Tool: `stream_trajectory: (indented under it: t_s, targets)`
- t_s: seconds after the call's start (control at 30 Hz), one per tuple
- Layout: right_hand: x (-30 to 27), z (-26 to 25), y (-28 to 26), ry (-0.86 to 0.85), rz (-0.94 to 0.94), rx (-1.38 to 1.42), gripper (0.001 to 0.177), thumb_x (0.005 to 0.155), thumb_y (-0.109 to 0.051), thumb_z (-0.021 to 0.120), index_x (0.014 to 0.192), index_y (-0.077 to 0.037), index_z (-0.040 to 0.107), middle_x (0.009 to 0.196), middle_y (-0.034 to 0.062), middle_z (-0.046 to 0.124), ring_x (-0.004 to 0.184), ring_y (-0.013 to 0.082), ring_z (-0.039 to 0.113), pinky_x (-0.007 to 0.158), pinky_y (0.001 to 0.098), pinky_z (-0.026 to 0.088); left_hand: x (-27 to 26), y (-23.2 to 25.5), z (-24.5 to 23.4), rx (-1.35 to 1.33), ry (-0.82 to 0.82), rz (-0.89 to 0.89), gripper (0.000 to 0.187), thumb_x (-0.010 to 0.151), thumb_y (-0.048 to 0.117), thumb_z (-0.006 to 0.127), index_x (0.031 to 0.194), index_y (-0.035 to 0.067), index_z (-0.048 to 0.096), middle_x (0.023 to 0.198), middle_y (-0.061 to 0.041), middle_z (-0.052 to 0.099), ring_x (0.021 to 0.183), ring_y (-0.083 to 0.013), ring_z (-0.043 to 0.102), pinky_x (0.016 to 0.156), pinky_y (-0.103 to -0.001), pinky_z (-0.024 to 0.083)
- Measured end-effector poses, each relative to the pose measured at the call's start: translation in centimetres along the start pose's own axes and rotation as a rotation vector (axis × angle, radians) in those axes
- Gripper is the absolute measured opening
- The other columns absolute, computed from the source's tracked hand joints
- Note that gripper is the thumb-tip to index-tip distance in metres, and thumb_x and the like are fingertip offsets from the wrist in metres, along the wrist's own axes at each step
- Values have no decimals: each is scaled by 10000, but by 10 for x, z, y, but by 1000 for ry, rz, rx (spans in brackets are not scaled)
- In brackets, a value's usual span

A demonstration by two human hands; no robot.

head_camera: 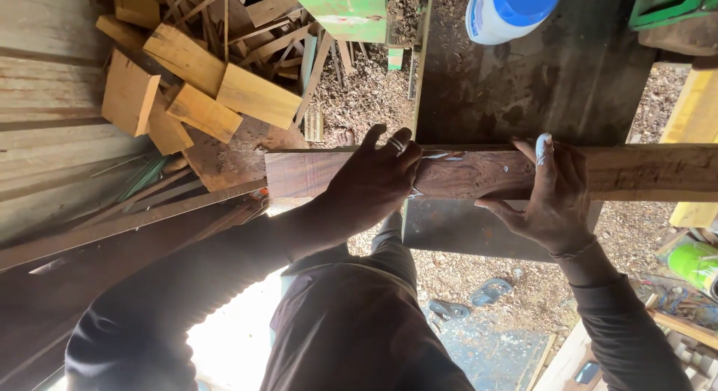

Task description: Applying wood glue to a lumber plank and spreading it manually in a workshop.

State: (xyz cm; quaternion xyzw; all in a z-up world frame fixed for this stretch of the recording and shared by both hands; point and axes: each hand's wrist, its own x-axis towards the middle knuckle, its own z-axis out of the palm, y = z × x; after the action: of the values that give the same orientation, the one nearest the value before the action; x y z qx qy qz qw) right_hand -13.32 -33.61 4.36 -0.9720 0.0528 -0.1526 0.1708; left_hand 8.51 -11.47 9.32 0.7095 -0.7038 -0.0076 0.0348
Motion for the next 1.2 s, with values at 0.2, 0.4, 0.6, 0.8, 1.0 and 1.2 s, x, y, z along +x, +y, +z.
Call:
stream_trajectory:
  t_s: [0.2,0.4,0.6,0.8,1.0,1.2]
  targets:
    - [-1,0,0,5,5,-11,1195,845,-665,731,1605,68,172,1324,194,690,1141,372,648,1090,495,463,9,2,-5,29,-59,61,406,925,240,636,1278,52,705,1131,-96,632,1235,-286,544,1064,-482,421]
    - [-3,2,-1,28,-9,-9,1217,835,-671,727,1609,70,152,1278,194,702,1122,354,668,1064,484,474,8,2,5,71,-111,66,374,877,229,670,1203,55,722,1190,-89,638,1287,-284,526,1093,-494,414]
    - [-7,3,1,6,-20,14,1229,846,-651,737,1629,63,115,1314,204,695,1160,367,659,1095,485,483,15,-9,-20,-101,-153,16,562,859,457,690,1081,-59,700,1369,-245,531,1401,-391,412,1110,-584,339]
    - [-7,-5,-4,-56,4,78,1215,857,-614,746,1632,68,103,1400,211,638,1284,398,597,1150,483,457,-56,-24,-28,-241,306,-350,695,1026,422,693,1482,-56,477,1577,-363,316,1484,-473,348,1267,-548,269]
    - [-6,-10,-50,55,2,-13,1050,901,-536,724,1613,34,203,1415,245,591,1297,381,546,1128,510,441,-149,-21,-25,-513,467,-773,768,975,364,773,1562,-2,439,1546,-263,440,1422,-425,481,1192,-477,440]
    - [-10,26,-111,-237,270,301,876,974,-547,636,1571,-12,283,924,91,662,724,175,634,612,323,555,-155,7,9,-458,547,-994,839,896,433,834,1532,23,469,1452,-241,469,1359,-405,461,1150,-555,385]
